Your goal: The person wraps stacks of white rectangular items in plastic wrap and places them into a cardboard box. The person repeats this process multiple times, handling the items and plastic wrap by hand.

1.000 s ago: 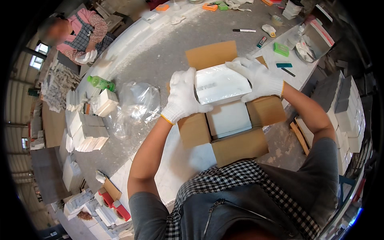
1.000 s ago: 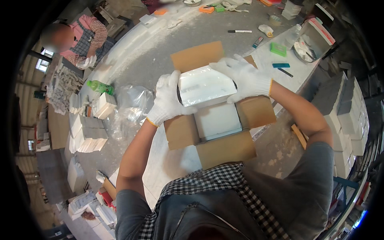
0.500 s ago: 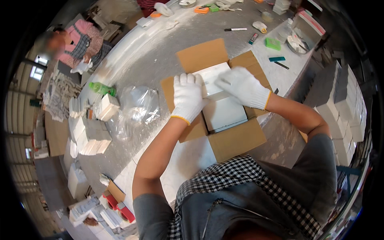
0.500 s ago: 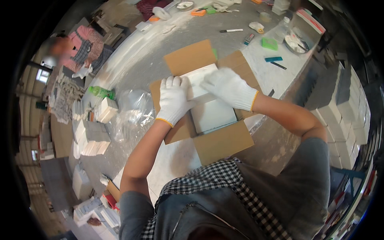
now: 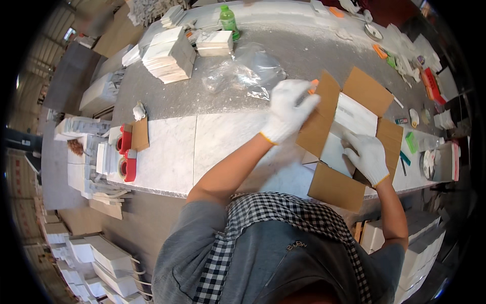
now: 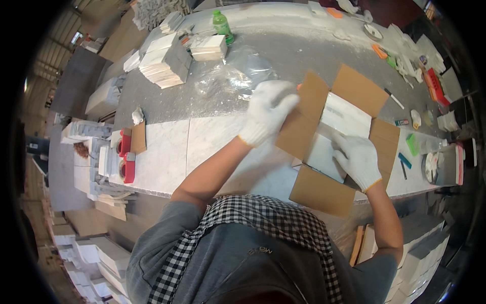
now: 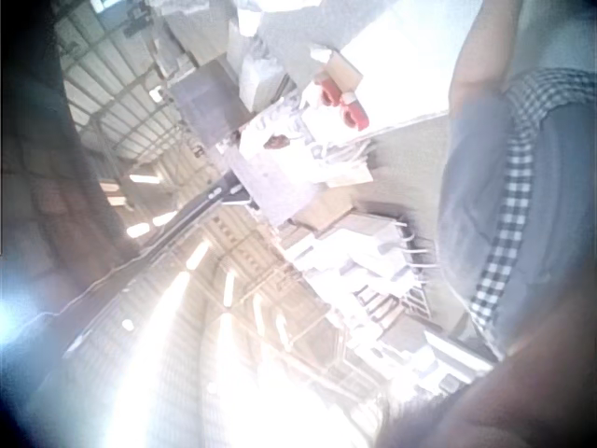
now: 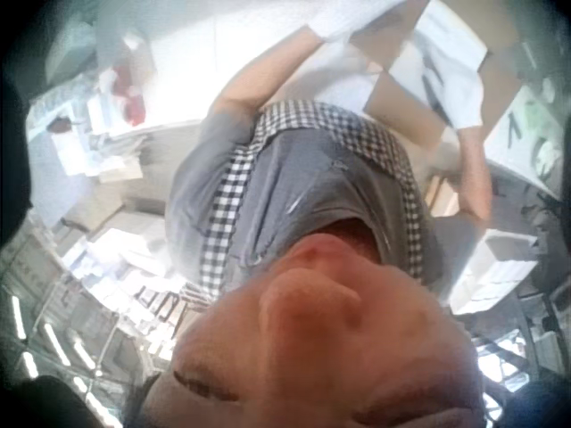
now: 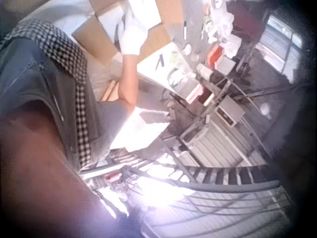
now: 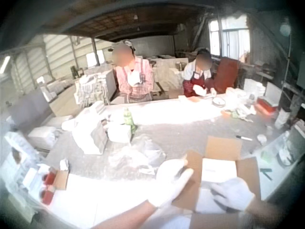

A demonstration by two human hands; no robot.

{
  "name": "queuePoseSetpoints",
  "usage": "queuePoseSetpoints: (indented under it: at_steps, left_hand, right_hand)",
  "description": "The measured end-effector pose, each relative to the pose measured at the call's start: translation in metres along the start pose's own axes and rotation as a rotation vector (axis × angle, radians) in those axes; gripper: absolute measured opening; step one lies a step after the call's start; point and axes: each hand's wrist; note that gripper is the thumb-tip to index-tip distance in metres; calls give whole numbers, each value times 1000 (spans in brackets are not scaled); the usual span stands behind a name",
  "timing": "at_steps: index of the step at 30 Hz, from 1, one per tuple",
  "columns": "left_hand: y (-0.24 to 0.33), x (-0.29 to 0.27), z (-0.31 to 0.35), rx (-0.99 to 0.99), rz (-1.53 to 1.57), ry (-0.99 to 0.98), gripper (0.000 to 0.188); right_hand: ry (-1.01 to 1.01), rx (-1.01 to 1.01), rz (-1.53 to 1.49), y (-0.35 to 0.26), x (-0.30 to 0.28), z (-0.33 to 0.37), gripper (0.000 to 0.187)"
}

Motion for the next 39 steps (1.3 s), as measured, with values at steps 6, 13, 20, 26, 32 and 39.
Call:
queuePoseSetpoints:
  at_steps: [6, 13, 20, 26, 32, 39]
  left_hand:
    - [-143, -75, 38, -530, -651, 172, 74]
    - [-232, -131, 41, -878, -1009, -24, 80]
    - [-270, -157, 65, -463, -721, 247, 25]
    - [-229, -186, 106, -247, -471, 310, 17]
    - [-190, -218, 146, -98, -393, 233, 17]
    - [-180, -248, 175, -45, -329, 201, 17]
  right_hand:
    - [68, 17, -160, -12, -22, -3, 41]
    - [121, -35, -303, -69, -42, 19, 38]
    - [179, -24, -299, -147, -55, 36, 42]
    - [75, 138, -623, -250, -3, 14, 49]
    - [55, 394, -1147, -313, 83, -102, 74]
    - [-120, 825, -1935, -325, 136, -197, 90]
Point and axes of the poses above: each hand's wrist, its own z-axis away from the middle knuckle, its own x-axis out of the palm, y = z × x, and after that the axes turned 8 degrees about x, right-handed
